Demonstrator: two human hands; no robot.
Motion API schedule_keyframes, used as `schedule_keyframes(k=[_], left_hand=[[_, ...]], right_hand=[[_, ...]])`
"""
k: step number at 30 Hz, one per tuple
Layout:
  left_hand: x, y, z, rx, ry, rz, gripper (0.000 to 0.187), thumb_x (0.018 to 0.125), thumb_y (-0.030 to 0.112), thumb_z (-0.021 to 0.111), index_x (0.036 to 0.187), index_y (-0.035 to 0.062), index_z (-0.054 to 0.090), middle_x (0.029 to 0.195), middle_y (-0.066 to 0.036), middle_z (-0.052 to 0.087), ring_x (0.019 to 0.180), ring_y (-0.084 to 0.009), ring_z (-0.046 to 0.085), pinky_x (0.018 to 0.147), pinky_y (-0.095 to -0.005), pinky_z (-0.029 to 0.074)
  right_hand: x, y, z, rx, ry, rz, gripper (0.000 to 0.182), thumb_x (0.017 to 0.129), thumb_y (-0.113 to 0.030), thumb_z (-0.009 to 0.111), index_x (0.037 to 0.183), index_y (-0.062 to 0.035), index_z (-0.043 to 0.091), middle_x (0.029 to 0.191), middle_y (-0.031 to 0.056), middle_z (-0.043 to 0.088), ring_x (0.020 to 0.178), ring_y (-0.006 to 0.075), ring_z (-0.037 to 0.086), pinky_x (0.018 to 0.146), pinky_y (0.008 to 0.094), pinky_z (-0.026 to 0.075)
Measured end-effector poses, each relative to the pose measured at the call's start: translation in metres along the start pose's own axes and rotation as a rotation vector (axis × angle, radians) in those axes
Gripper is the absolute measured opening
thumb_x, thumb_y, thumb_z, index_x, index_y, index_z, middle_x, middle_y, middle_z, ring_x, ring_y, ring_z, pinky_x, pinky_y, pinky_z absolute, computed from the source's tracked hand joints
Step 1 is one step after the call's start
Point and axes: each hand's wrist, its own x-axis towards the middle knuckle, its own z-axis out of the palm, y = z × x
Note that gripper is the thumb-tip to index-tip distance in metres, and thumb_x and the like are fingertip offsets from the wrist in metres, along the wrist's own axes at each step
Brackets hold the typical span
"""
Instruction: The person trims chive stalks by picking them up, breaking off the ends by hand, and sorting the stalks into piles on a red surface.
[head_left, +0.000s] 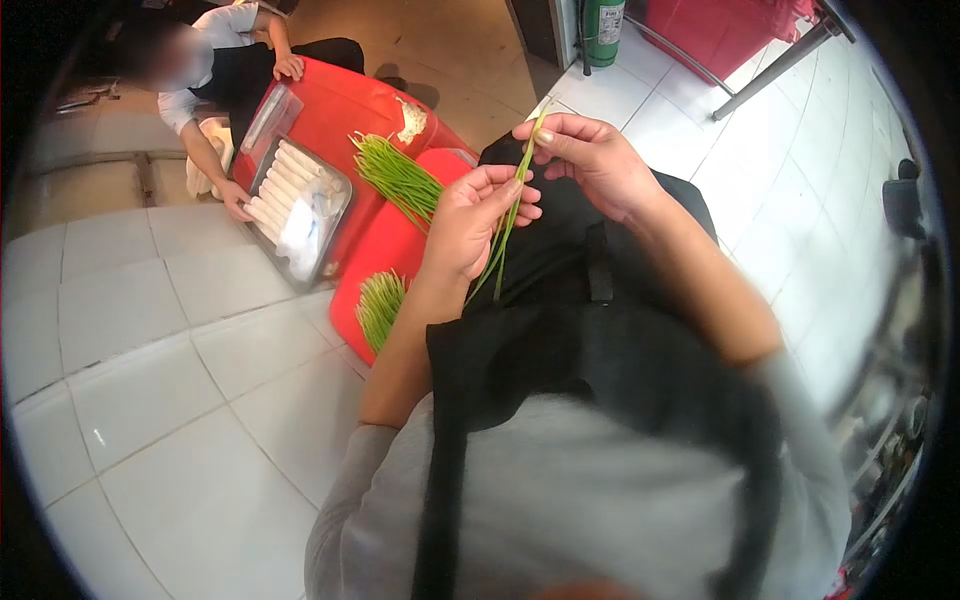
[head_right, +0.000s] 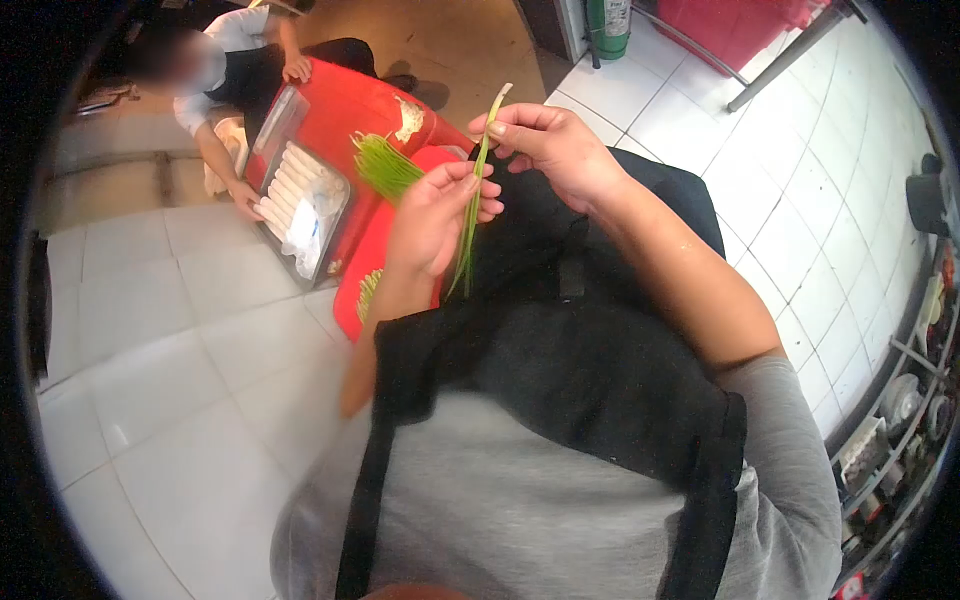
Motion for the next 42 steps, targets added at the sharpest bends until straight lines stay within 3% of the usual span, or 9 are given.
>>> schedule_keyframes(k=[4, 8, 11, 20, 23, 32, 40, 42], left_hand=[[0.003, -0.002, 0.006, 0.017, 0.074, 0.073, 0.019, 0.085, 0.010, 0.057, 0.097, -0.0031, 0.053, 0.082, -0.011, 0.062, 0.067, -0.0163, 0.062, 0.061, -0.0244, 0.049], [0.001, -0.001, 0.010, 0.087, 0.119, 0.103, 0.015, 0.086, 0.010, 0.054, 0.097, -0.0007, 0.051, 0.084, -0.013, 0.062, 0.068, -0.0199, 0.061, 0.063, -0.0280, 0.048], [0.001, -0.002, 0.010, 0.105, 0.121, 0.107, 0.014, 0.087, 0.009, 0.053, 0.097, -0.0004, 0.051, 0.085, -0.014, 0.062, 0.068, -0.0202, 0.061, 0.062, -0.0284, 0.049], [0.002, -0.002, 0.014, 0.111, 0.130, 0.101, 0.013, 0.086, 0.006, 0.053, 0.097, -0.0002, 0.051, 0.086, -0.013, 0.061, 0.070, -0.0191, 0.061, 0.065, -0.0275, 0.050], [0.004, -0.006, 0.011, 0.144, 0.152, 0.119, 0.012, 0.085, 0.005, 0.055, 0.095, -0.0002, 0.053, 0.085, -0.010, 0.060, 0.072, -0.0162, 0.060, 0.065, -0.0262, 0.050], [0.006, -0.008, 0.007, 0.213, 0.186, 0.198, 0.010, 0.084, 0.006, 0.057, 0.092, 0.0002, 0.055, 0.080, -0.004, 0.058, 0.071, -0.0090, 0.056, 0.064, -0.0225, 0.047], [0.007, -0.009, 0.002, 0.291, 0.202, 0.218, 0.007, 0.083, 0.004, 0.058, 0.088, 0.0003, 0.057, 0.076, -0.001, 0.058, 0.066, -0.0056, 0.053, 0.062, -0.0200, 0.046], [0.006, -0.009, 0.001, 0.333, 0.176, 0.205, 0.007, 0.084, 0.006, 0.056, 0.090, 0.0009, 0.055, 0.079, -0.003, 0.058, 0.071, -0.0076, 0.054, 0.065, -0.0210, 0.045]], right_hand=[[-0.004, -0.005, 0.000, -0.012, 0.064, 0.012, 0.022, 0.087, -0.019, 0.055, 0.102, -0.0040, 0.061, 0.088, -0.0023, 0.060, 0.076, 0.0051, 0.051, 0.068, 0.0214, 0.042], [-0.004, 0.000, 0.001, -0.156, 0.112, 0.023, 0.019, 0.083, -0.021, 0.061, 0.093, -0.0049, 0.062, 0.087, -0.0027, 0.060, 0.076, 0.0052, 0.052, 0.067, 0.0217, 0.041], [-0.003, 0.007, -0.001, -0.265, 0.068, -0.031, 0.021, 0.078, -0.022, 0.066, 0.089, -0.0044, 0.063, 0.078, -0.0010, 0.060, 0.067, 0.0050, 0.050, 0.060, 0.0197, 0.039], [-0.005, 0.007, -0.003, -0.212, 0.065, -0.009, 0.018, 0.082, -0.020, 0.060, 0.091, -0.0041, 0.063, 0.080, -0.0013, 0.061, 0.071, 0.0048, 0.051, 0.063, 0.0198, 0.040], [-0.003, 0.009, -0.006, -0.251, 0.041, 0.020, 0.019, 0.086, -0.023, 0.056, 0.095, -0.0069, 0.060, 0.087, -0.0004, 0.061, 0.082, 0.0073, 0.054, 0.071, 0.0228, 0.039], [-0.004, 0.007, -0.001, -0.357, 0.052, -0.037, 0.017, 0.076, -0.015, 0.068, 0.085, -0.0010, 0.063, 0.078, 0.0012, 0.062, 0.073, 0.0060, 0.054, 0.068, 0.0217, 0.044], [-0.002, 0.006, 0.003, -0.355, 0.020, -0.019, 0.015, 0.078, -0.015, 0.067, 0.084, -0.0026, 0.063, 0.075, -0.0021, 0.059, 0.071, 0.0037, 0.050, 0.064, 0.0191, 0.041], [-0.001, 0.010, 0.002, -0.373, 0.005, -0.039, 0.016, 0.078, -0.015, 0.067, 0.085, -0.0014, 0.063, 0.076, -0.0008, 0.060, 0.071, 0.0047, 0.052, 0.065, 0.0201, 0.042]])
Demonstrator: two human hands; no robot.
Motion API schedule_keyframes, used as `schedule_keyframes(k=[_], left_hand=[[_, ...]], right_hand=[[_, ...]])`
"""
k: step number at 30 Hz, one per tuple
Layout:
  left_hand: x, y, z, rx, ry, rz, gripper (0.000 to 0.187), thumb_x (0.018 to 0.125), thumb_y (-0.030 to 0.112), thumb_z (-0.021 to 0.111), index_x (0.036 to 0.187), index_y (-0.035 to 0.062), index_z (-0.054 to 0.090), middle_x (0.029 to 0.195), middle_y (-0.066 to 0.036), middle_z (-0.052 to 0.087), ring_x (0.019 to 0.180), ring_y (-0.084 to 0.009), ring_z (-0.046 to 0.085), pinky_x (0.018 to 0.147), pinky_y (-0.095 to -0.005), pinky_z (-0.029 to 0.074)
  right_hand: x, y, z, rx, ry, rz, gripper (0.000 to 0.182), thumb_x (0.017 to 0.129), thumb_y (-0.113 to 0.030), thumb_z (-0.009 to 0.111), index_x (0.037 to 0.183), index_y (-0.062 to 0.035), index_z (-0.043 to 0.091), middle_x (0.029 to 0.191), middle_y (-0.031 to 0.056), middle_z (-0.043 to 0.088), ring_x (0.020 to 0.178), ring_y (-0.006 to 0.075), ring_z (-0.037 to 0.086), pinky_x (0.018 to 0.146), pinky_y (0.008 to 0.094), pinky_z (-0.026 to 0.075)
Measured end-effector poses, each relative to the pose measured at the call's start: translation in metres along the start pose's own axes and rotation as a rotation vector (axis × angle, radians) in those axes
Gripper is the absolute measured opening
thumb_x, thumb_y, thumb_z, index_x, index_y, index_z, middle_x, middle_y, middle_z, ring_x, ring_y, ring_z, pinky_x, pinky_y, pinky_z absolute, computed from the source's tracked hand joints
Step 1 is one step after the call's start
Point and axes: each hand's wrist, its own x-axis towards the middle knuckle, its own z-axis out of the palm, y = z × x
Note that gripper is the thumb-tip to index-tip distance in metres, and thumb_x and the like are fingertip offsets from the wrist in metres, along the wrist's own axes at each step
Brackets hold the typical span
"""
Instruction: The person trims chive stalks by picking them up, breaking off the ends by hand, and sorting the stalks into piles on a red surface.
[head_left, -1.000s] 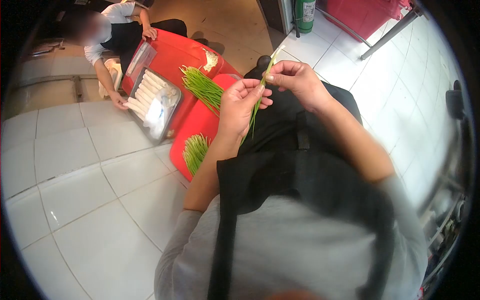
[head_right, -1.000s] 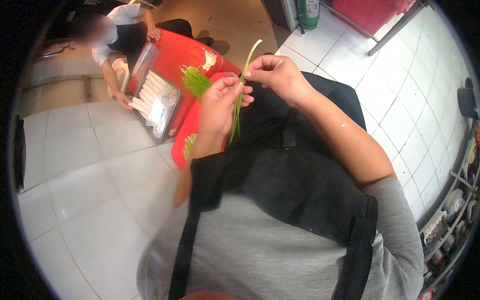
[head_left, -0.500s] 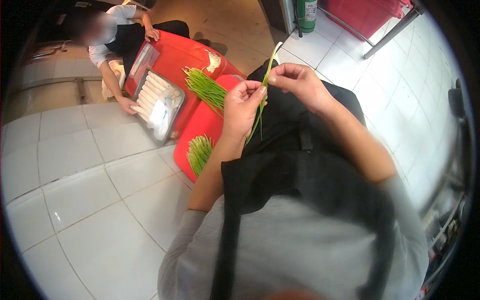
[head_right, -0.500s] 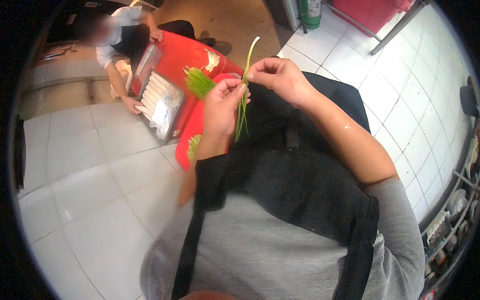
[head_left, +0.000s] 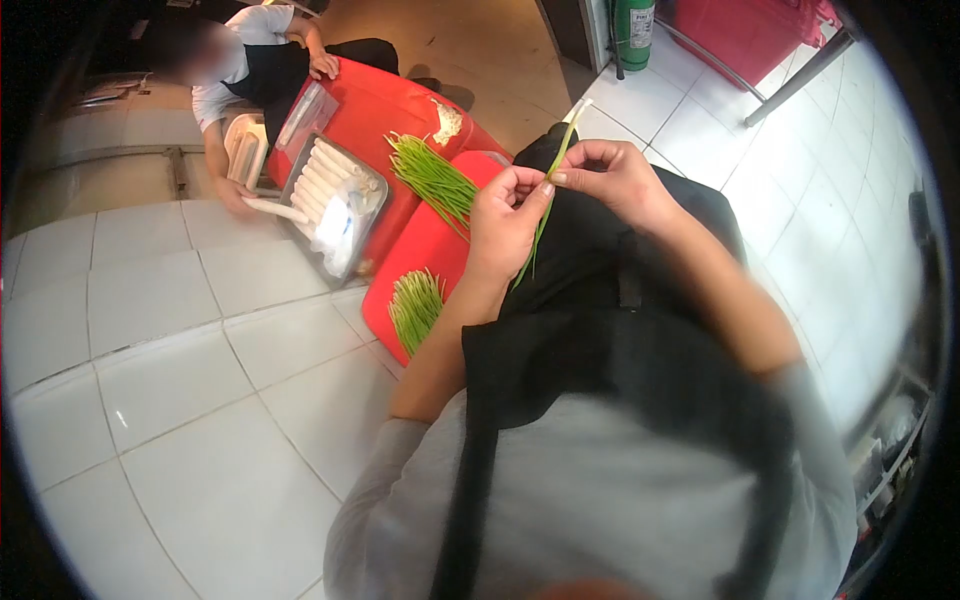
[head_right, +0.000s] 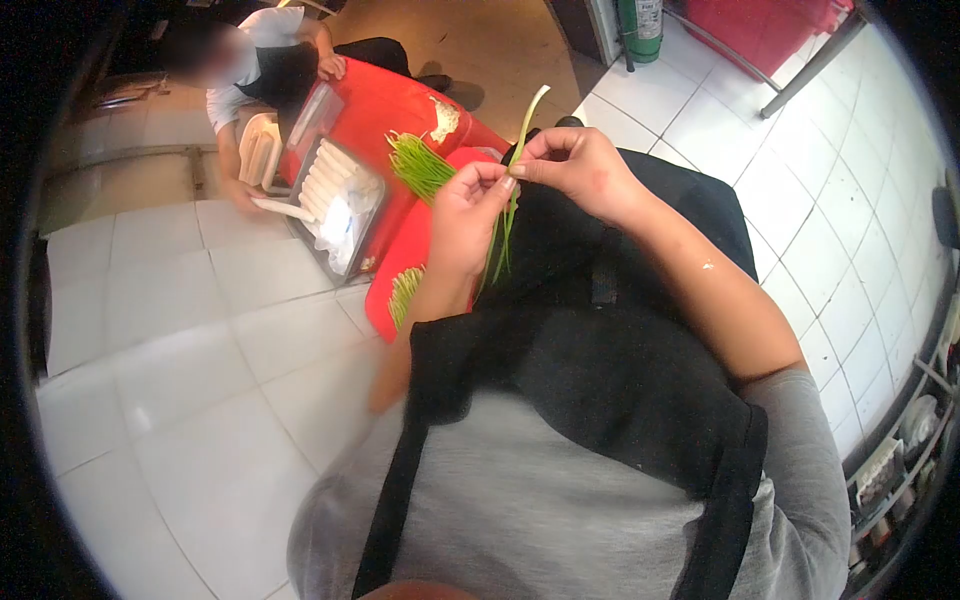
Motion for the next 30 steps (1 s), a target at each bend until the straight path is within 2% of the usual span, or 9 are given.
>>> schedule_keyframes(k=[7, 11, 14, 17, 21, 23, 27, 29, 30], left_hand=[[-0.002, 0.005, -0.002, -0.006, 0.049, -0.026, 0.008, 0.086, 0.007, 0.055, 0.091, 0.0019, 0.055, 0.081, -0.003, 0.058, 0.071, -0.0079, 0.054, 0.065, -0.0211, 0.045], [-0.001, 0.001, -0.004, 0.016, -0.014, 0.006, 0.008, 0.086, 0.008, 0.055, 0.091, 0.0022, 0.054, 0.081, -0.002, 0.057, 0.072, -0.0076, 0.054, 0.065, -0.0213, 0.045], [-0.001, 0.001, -0.002, 0.066, -0.023, 0.023, 0.008, 0.086, 0.008, 0.055, 0.091, 0.0023, 0.054, 0.081, -0.002, 0.057, 0.071, -0.0075, 0.054, 0.065, -0.0212, 0.045], [-0.001, -0.002, -0.003, 0.101, -0.013, 0.032, 0.008, 0.086, 0.008, 0.054, 0.092, 0.0025, 0.053, 0.081, -0.002, 0.057, 0.071, -0.0078, 0.054, 0.064, -0.0210, 0.045], [-0.001, -0.001, -0.005, 0.211, 0.043, 0.071, 0.006, 0.087, 0.008, 0.053, 0.091, 0.0034, 0.053, 0.076, 0.000, 0.055, 0.068, -0.0067, 0.052, 0.062, -0.0202, 0.044], [-0.002, -0.003, -0.008, 0.250, 0.046, 0.098, 0.006, 0.086, 0.007, 0.054, 0.091, 0.0034, 0.053, 0.074, 0.001, 0.053, 0.066, -0.0056, 0.050, 0.060, -0.0194, 0.042], [-0.006, 0.009, -0.003, 0.280, 0.000, 0.106, 0.007, 0.085, 0.006, 0.054, 0.092, 0.0026, 0.054, 0.071, 0.003, 0.050, 0.063, -0.0034, 0.046, 0.056, -0.0180, 0.038], [-0.008, 0.014, -0.003, 0.403, -0.002, 0.132, 0.008, 0.085, 0.006, 0.055, 0.091, 0.0014, 0.055, 0.071, 0.001, 0.053, 0.063, -0.0044, 0.048, 0.056, -0.0198, 0.039], [-0.009, 0.017, -0.002, 0.427, 0.012, 0.165, 0.009, 0.084, 0.008, 0.055, 0.090, 0.0013, 0.055, 0.072, -0.003, 0.055, 0.063, -0.0097, 0.051, 0.057, -0.0230, 0.041]], right_hand=[[0.002, 0.011, -0.002, 0.018, 0.002, -0.017, 0.018, 0.078, -0.015, 0.067, 0.086, 0.0008, 0.063, 0.077, 0.0014, 0.062, 0.073, 0.0067, 0.054, 0.069, 0.0221, 0.044], [0.002, 0.007, 0.000, 0.121, -0.022, -0.027, 0.014, 0.080, -0.013, 0.064, 0.086, -0.0002, 0.062, 0.082, 0.0002, 0.061, 0.078, 0.0060, 0.053, 0.071, 0.0220, 0.042], [0.000, -0.003, -0.002, 0.033, -0.020, 0.033, 0.014, 0.080, -0.013, 0.064, 0.085, -0.0004, 0.062, 0.081, 0.0004, 0.061, 0.077, 0.0059, 0.053, 0.071, 0.0220, 0.042], [0.004, 0.011, -0.002, -0.001, 0.024, -0.023, 0.018, 0.078, -0.018, 0.066, 0.079, 0.0002, 0.063, 0.071, -0.0004, 0.059, 0.066, 0.0056, 0.050, 0.061, 0.0221, 0.041], [0.003, 0.014, -0.007, -0.212, 0.037, -0.058, 0.020, 0.077, -0.020, 0.067, 0.077, -0.0003, 0.062, 0.067, -0.0021, 0.056, 0.062, 0.0038, 0.046, 0.055, 0.0217, 0.037], [0.004, 0.014, -0.004, -0.108, 0.045, -0.045, 0.019, 0.078, -0.018, 0.067, 0.076, -0.0001, 0.062, 0.066, -0.0028, 0.055, 0.062, 0.0040, 0.046, 0.055, 0.0216, 0.037], [0.000, 0.003, 0.001, -0.105, -0.012, 0.011, 0.016, 0.079, -0.015, 0.064, 0.079, 0.0006, 0.061, 0.070, -0.0016, 0.057, 0.066, 0.0049, 0.049, 0.059, 0.0215, 0.040], [-0.001, 0.000, 0.003, -0.057, -0.041, 0.020, 0.014, 0.080, -0.013, 0.063, 0.081, 0.0007, 0.060, 0.074, -0.0006, 0.058, 0.069, 0.0053, 0.050, 0.063, 0.0215, 0.041], [0.000, 0.001, 0.002, -0.051, -0.085, -0.012, 0.014, 0.082, -0.013, 0.061, 0.083, 0.0005, 0.059, 0.079, 0.0010, 0.059, 0.075, 0.0065, 0.052, 0.068, 0.0217, 0.042]])
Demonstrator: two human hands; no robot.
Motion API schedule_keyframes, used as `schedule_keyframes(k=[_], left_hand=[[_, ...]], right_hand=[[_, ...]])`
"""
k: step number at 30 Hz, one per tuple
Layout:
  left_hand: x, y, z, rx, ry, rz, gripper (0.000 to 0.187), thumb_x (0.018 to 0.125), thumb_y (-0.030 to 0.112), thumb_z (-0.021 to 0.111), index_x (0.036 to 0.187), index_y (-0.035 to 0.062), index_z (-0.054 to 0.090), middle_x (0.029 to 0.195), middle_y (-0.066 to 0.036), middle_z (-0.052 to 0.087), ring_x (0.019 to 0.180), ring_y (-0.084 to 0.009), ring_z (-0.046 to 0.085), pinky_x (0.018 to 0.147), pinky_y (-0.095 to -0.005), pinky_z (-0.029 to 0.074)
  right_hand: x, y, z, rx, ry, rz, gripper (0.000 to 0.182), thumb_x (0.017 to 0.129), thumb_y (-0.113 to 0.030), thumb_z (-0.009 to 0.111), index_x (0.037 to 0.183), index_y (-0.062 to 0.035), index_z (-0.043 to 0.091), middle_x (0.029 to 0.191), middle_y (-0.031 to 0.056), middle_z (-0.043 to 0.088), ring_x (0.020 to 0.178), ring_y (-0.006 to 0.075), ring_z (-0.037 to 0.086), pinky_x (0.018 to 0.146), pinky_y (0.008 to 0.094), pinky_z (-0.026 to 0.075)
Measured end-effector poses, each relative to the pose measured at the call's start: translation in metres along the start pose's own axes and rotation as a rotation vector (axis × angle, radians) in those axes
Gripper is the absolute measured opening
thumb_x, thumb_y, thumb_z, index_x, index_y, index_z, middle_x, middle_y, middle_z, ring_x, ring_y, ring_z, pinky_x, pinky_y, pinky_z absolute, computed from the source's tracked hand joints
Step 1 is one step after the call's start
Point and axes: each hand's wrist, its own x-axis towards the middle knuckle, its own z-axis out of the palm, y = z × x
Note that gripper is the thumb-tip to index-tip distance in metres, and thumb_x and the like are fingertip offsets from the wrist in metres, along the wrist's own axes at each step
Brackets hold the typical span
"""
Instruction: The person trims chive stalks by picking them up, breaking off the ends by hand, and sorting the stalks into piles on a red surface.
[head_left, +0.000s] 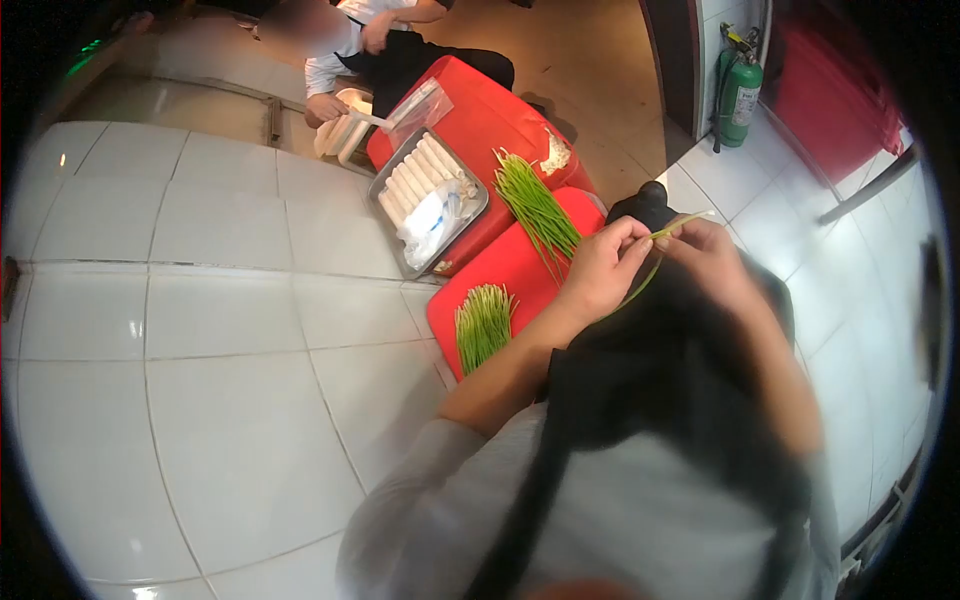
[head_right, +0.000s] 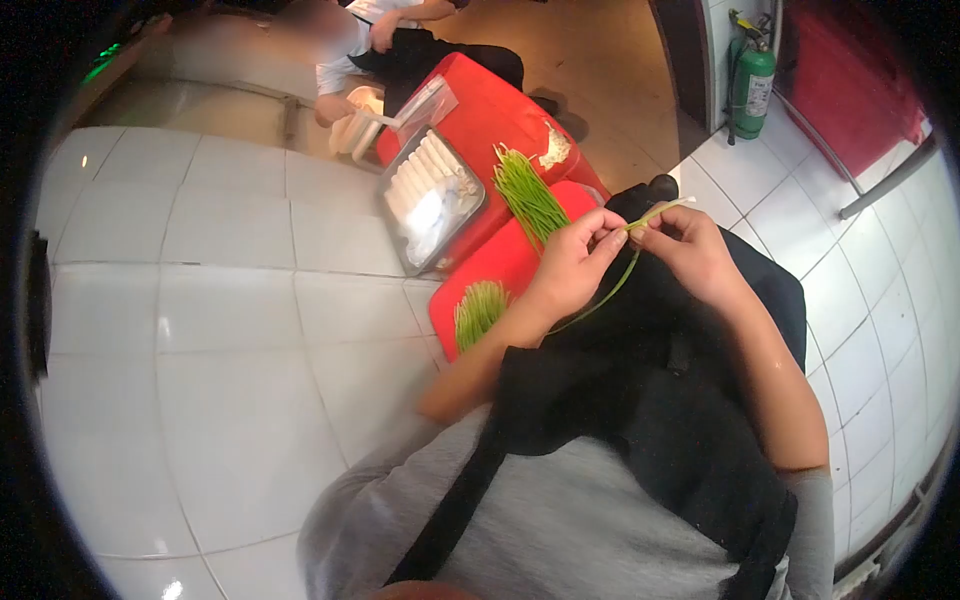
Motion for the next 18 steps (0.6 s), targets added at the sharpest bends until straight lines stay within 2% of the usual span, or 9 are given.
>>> schedule_keyframes(k=[2, 5, 8, 15, 18], left_hand=[[-0.001, 0.004, 0.001, 0.050, 0.033, 0.061, 0.012, 0.083, 0.012, 0.057, 0.087, 0.0012, 0.054, 0.073, -0.011, 0.058, 0.064, -0.0201, 0.058, 0.059, -0.0295, 0.044], [-0.001, 0.004, 0.000, 0.156, 0.048, 0.137, 0.011, 0.082, 0.011, 0.056, 0.087, 0.0016, 0.054, 0.077, -0.013, 0.059, 0.068, -0.0265, 0.058, 0.062, -0.0340, 0.045], [-0.003, 0.004, 0.002, 0.131, 0.053, 0.165, 0.008, 0.083, 0.006, 0.056, 0.088, -0.0004, 0.055, 0.077, -0.011, 0.060, 0.068, -0.0175, 0.060, 0.060, -0.0283, 0.045], [-0.003, 0.006, -0.007, 0.347, 0.087, 0.182, 0.009, 0.082, 0.009, 0.056, 0.088, 0.0021, 0.055, 0.078, -0.013, 0.058, 0.072, -0.0261, 0.060, 0.061, -0.0317, 0.045], [-0.004, 0.008, -0.009, 0.374, 0.073, 0.174, 0.010, 0.082, 0.010, 0.056, 0.088, 0.0029, 0.056, 0.079, -0.014, 0.057, 0.073, -0.0285, 0.059, 0.061, -0.0337, 0.045]], right_hand=[[-0.003, -0.006, 0.003, 0.095, -0.008, 0.019, 0.015, 0.083, -0.014, 0.060, 0.082, 0.0010, 0.059, 0.079, 0.0012, 0.059, 0.075, 0.0074, 0.053, 0.068, 0.0221, 0.042], [-0.003, -0.006, 0.005, 0.174, 0.006, 0.019, 0.017, 0.084, -0.015, 0.060, 0.081, 0.0018, 0.059, 0.078, 0.0016, 0.058, 0.074, 0.0086, 0.054, 0.068, 0.0227, 0.042], [-0.003, -0.008, 0.004, 0.058, 0.003, -0.013, 0.018, 0.084, -0.015, 0.060, 0.079, 0.0025, 0.060, 0.076, 0.0021, 0.058, 0.073, 0.0088, 0.053, 0.068, 0.0233, 0.042], [-0.003, -0.006, -0.001, -0.031, -0.042, 0.006, 0.015, 0.083, -0.013, 0.060, 0.080, 0.0013, 0.061, 0.076, 0.0024, 0.059, 0.072, 0.0081, 0.053, 0.067, 0.0232, 0.042], [-0.002, -0.003, 0.001, 0.082, -0.023, 0.039, 0.013, 0.083, -0.013, 0.061, 0.083, 0.0004, 0.061, 0.077, 0.0021, 0.060, 0.072, 0.0076, 0.053, 0.068, 0.0224, 0.043]])
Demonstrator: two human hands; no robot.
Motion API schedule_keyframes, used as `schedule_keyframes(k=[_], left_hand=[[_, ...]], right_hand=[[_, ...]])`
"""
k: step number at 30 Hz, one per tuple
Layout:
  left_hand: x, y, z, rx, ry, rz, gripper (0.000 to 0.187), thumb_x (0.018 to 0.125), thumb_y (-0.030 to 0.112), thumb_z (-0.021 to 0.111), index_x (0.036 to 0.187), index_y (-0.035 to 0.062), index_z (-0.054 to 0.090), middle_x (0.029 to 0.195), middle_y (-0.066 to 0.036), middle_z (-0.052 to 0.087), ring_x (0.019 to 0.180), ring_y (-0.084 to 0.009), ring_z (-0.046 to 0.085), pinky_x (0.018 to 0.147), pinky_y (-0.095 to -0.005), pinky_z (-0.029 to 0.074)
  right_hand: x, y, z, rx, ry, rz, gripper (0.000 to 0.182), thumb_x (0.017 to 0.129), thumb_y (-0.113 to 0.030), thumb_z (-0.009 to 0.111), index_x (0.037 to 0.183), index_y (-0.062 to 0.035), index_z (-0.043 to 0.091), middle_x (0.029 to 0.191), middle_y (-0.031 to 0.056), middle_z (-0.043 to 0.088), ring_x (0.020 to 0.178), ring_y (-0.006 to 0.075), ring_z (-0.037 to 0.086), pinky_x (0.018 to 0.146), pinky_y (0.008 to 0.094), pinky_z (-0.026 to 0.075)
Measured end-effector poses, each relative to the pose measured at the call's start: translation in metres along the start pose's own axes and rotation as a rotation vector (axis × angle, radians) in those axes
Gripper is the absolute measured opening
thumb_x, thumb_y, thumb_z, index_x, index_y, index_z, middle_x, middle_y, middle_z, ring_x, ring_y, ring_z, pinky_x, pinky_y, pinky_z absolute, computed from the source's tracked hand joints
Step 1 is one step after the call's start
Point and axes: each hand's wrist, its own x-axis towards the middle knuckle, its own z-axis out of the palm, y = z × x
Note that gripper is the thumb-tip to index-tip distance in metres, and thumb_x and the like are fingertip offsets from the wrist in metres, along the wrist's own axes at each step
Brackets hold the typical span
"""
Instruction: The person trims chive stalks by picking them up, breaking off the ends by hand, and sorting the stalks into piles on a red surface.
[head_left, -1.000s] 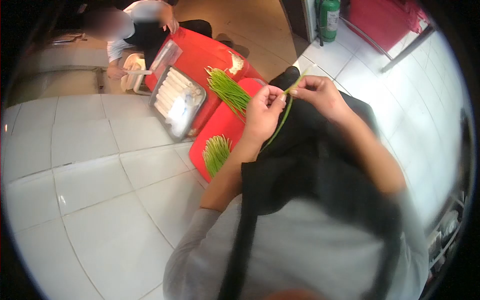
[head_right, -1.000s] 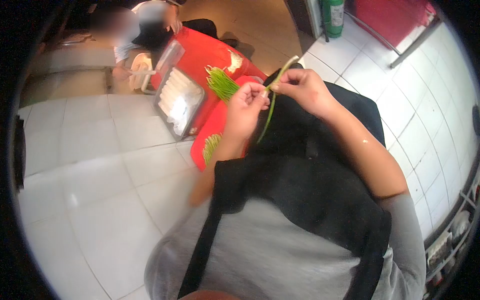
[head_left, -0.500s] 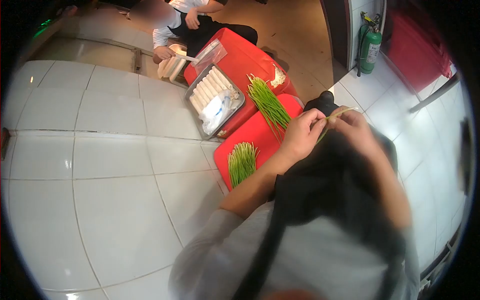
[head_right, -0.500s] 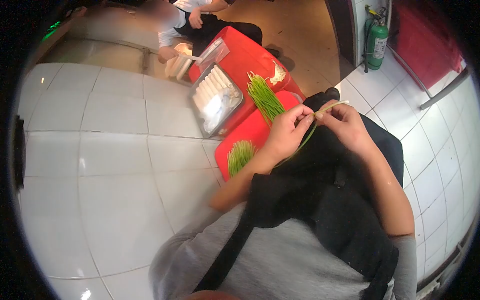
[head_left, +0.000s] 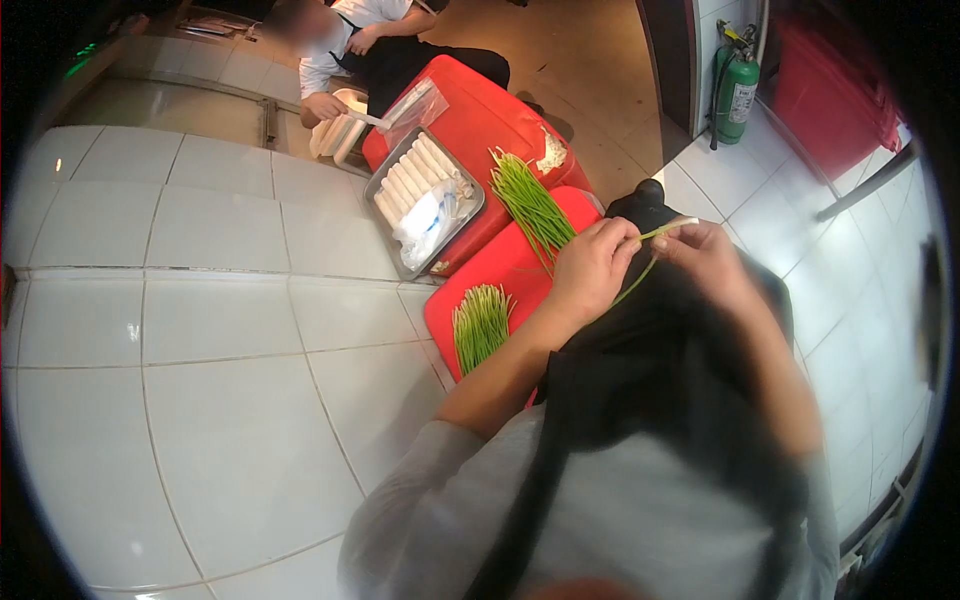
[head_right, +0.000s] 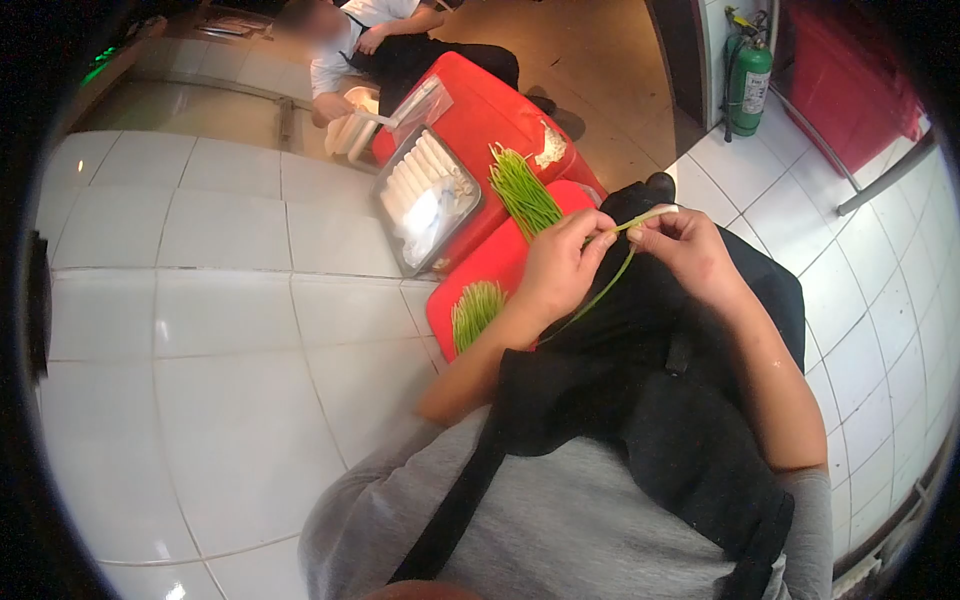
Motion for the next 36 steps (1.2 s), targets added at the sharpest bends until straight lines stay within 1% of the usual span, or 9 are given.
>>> schedule_keyframes(k=[3, 6, 11, 14, 15, 17, 26, 29, 36], left_hand=[[-0.001, 0.001, 0.003, 0.021, 0.008, 0.027, 0.010, 0.082, 0.011, 0.055, 0.088, 0.0033, 0.056, 0.080, -0.014, 0.057, 0.073, -0.0298, 0.058, 0.061, -0.0356, 0.045], [-0.001, -0.001, 0.003, 0.056, 0.024, 0.035, 0.010, 0.083, 0.011, 0.054, 0.088, 0.0034, 0.056, 0.080, -0.014, 0.058, 0.074, -0.0306, 0.058, 0.063, -0.0366, 0.045], [0.001, -0.004, -0.003, 0.070, 0.015, -0.008, 0.009, 0.084, 0.011, 0.052, 0.087, 0.0032, 0.055, 0.080, -0.013, 0.058, 0.075, -0.0308, 0.057, 0.064, -0.0369, 0.044], [0.000, -0.009, -0.004, 0.052, 0.075, 0.021, 0.007, 0.082, 0.011, 0.054, 0.083, 0.0047, 0.053, 0.077, -0.012, 0.056, 0.072, -0.0317, 0.056, 0.061, -0.0390, 0.044], [0.000, -0.008, -0.004, 0.060, 0.068, 0.010, 0.008, 0.083, 0.011, 0.053, 0.084, 0.0040, 0.053, 0.078, -0.013, 0.056, 0.073, -0.0319, 0.056, 0.062, -0.0384, 0.044], [0.000, -0.008, -0.006, 0.074, 0.051, -0.013, 0.009, 0.085, 0.012, 0.051, 0.086, 0.0027, 0.053, 0.080, -0.014, 0.056, 0.076, -0.0322, 0.056, 0.064, -0.0372, 0.044], [-0.001, -0.012, -0.016, 0.057, 0.073, -0.019, 0.011, 0.084, 0.013, 0.051, 0.087, 0.0022, 0.052, 0.081, -0.016, 0.055, 0.078, -0.0336, 0.054, 0.067, -0.0373, 0.042], [0.000, -0.014, -0.017, 0.082, 0.100, -0.007, 0.008, 0.082, 0.011, 0.053, 0.084, 0.0032, 0.053, 0.083, -0.013, 0.056, 0.078, -0.0319, 0.055, 0.067, -0.0391, 0.044], [0.001, -0.020, -0.024, 0.073, 0.100, -0.010, 0.008, 0.082, 0.011, 0.053, 0.082, 0.0031, 0.053, 0.082, -0.012, 0.053, 0.078, -0.0314, 0.053, 0.067, -0.0386, 0.043]], right_hand=[[0.001, 0.003, 0.000, 0.037, 0.037, 0.035, 0.013, 0.083, -0.012, 0.060, 0.085, 0.0003, 0.061, 0.078, 0.0017, 0.060, 0.073, 0.0072, 0.054, 0.069, 0.0219, 0.043], [0.001, 0.003, 0.000, 0.021, 0.030, 0.034, 0.012, 0.082, -0.012, 0.061, 0.085, 0.0001, 0.061, 0.077, 0.0016, 0.060, 0.073, 0.0075, 0.054, 0.069, 0.0222, 0.043], [-0.001, -0.005, -0.004, -0.010, 0.061, 0.037, 0.012, 0.082, -0.014, 0.061, 0.085, -0.0018, 0.061, 0.073, -0.0002, 0.060, 0.068, 0.0057, 0.051, 0.064, 0.0208, 0.040], [0.001, -0.004, -0.006, 0.011, 0.088, 0.032, 0.013, 0.082, -0.016, 0.061, 0.083, -0.0032, 0.061, 0.072, -0.0012, 0.059, 0.065, 0.0047, 0.049, 0.060, 0.0198, 0.037], [0.001, -0.004, -0.007, 0.022, 0.096, 0.025, 0.013, 0.082, -0.016, 0.061, 0.083, -0.0036, 0.061, 0.072, -0.0016, 0.059, 0.064, 0.0044, 0.049, 0.059, 0.0194, 0.036], [0.002, -0.002, -0.008, 0.026, 0.113, 0.025, 0.013, 0.082, -0.017, 0.061, 0.082, -0.0044, 0.061, 0.072, -0.0018, 0.059, 0.064, 0.0046, 0.049, 0.059, 0.0195, 0.036], [0.001, -0.008, -0.012, 0.054, 0.176, 0.030, 0.012, 0.083, -0.019, 0.060, 0.081, -0.0067, 0.060, 0.072, -0.0028, 0.058, 0.066, 0.0043, 0.048, 0.060, 0.0192, 0.036], [0.001, -0.008, -0.014, 0.072, 0.182, 0.028, 0.012, 0.083, -0.019, 0.060, 0.081, -0.0071, 0.060, 0.072, -0.0033, 0.057, 0.065, 0.0040, 0.048, 0.060, 0.0192, 0.036], [0.002, -0.007, -0.016, 0.070, 0.202, 0.033, 0.012, 0.083, -0.019, 0.060, 0.081, -0.0077, 0.060, 0.071, -0.0042, 0.057, 0.065, 0.0032, 0.048, 0.059, 0.0190, 0.036]])
